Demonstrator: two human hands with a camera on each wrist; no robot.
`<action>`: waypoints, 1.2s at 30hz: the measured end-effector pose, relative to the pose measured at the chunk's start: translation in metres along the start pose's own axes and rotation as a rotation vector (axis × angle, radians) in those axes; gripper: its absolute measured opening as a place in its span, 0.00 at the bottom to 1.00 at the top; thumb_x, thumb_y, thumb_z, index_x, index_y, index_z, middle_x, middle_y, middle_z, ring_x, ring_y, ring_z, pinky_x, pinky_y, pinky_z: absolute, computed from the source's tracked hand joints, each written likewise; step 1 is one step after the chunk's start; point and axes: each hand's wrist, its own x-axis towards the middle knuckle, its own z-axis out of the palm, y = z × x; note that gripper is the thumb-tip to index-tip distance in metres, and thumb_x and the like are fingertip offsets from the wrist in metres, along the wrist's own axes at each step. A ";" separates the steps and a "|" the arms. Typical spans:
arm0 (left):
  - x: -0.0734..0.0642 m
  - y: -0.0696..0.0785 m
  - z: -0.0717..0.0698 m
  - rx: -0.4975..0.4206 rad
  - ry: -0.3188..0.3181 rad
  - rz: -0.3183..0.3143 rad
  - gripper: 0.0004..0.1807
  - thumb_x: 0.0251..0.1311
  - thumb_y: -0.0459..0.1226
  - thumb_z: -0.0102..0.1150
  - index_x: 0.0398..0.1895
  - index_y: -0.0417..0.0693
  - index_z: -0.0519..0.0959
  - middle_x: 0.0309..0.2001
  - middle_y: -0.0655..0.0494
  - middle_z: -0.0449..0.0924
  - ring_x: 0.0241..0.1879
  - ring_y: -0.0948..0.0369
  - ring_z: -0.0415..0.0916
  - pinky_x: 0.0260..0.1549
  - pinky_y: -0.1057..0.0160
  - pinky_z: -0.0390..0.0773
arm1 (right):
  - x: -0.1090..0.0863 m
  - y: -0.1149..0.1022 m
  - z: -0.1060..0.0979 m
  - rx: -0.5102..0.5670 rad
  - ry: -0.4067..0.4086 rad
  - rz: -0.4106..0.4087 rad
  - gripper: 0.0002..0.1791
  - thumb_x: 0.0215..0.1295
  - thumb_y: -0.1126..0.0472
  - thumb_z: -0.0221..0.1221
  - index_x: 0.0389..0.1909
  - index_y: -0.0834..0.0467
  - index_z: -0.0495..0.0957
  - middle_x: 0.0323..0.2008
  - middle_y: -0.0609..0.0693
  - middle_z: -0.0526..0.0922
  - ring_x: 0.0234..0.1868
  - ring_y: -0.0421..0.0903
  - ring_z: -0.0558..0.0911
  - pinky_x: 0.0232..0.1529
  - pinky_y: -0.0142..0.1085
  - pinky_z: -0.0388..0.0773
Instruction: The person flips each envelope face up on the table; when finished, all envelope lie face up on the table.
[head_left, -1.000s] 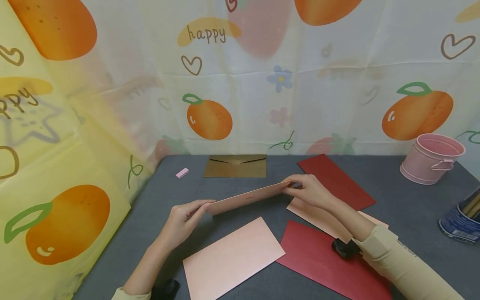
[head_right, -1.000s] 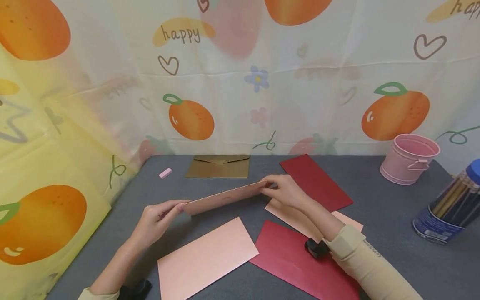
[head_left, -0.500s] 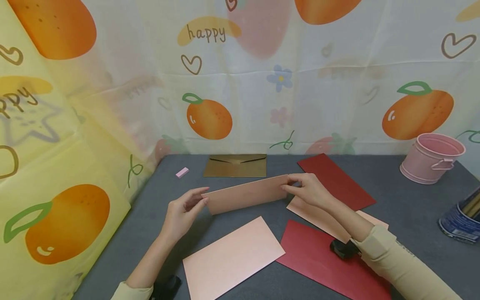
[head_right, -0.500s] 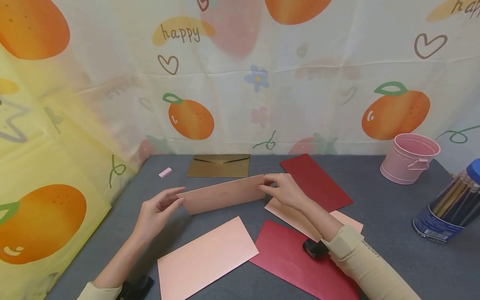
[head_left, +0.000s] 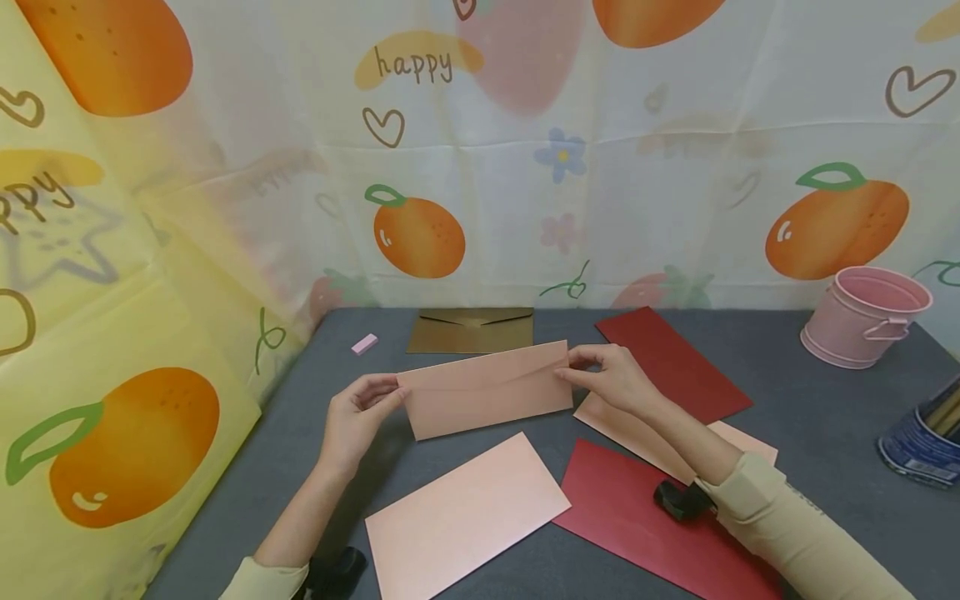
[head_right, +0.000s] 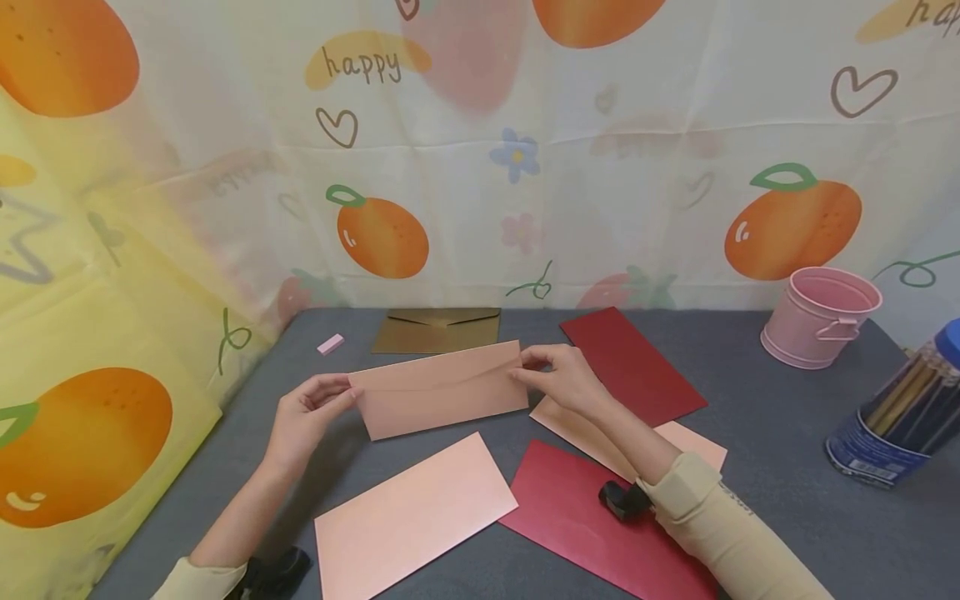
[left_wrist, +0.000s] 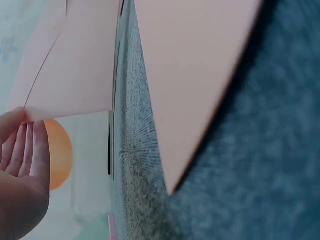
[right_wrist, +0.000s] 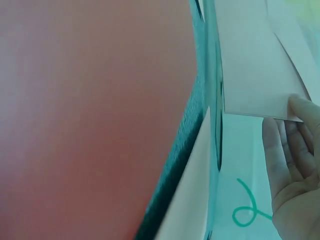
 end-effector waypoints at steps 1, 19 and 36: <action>0.001 -0.001 0.000 -0.009 0.010 -0.017 0.15 0.58 0.32 0.68 0.47 0.34 0.81 0.40 0.49 0.84 0.39 0.67 0.81 0.43 0.70 0.79 | 0.000 0.000 0.001 0.023 -0.008 0.019 0.07 0.62 0.57 0.67 0.38 0.56 0.85 0.32 0.47 0.85 0.38 0.46 0.81 0.38 0.41 0.80; 0.021 -0.006 -0.002 0.143 0.134 -0.101 0.20 0.59 0.32 0.66 0.56 0.42 0.80 0.46 0.46 0.82 0.40 0.68 0.77 0.37 0.77 0.74 | 0.015 -0.003 0.034 0.297 -0.040 0.371 0.15 0.62 0.62 0.66 0.47 0.66 0.80 0.36 0.55 0.82 0.35 0.44 0.85 0.40 0.39 0.83; 0.031 -0.016 -0.009 0.229 -0.057 -0.212 0.25 0.67 0.35 0.58 0.66 0.39 0.70 0.63 0.42 0.72 0.63 0.49 0.70 0.61 0.53 0.69 | 0.028 -0.007 0.055 0.259 0.020 0.426 0.23 0.59 0.67 0.67 0.54 0.68 0.74 0.36 0.57 0.85 0.33 0.45 0.86 0.36 0.36 0.83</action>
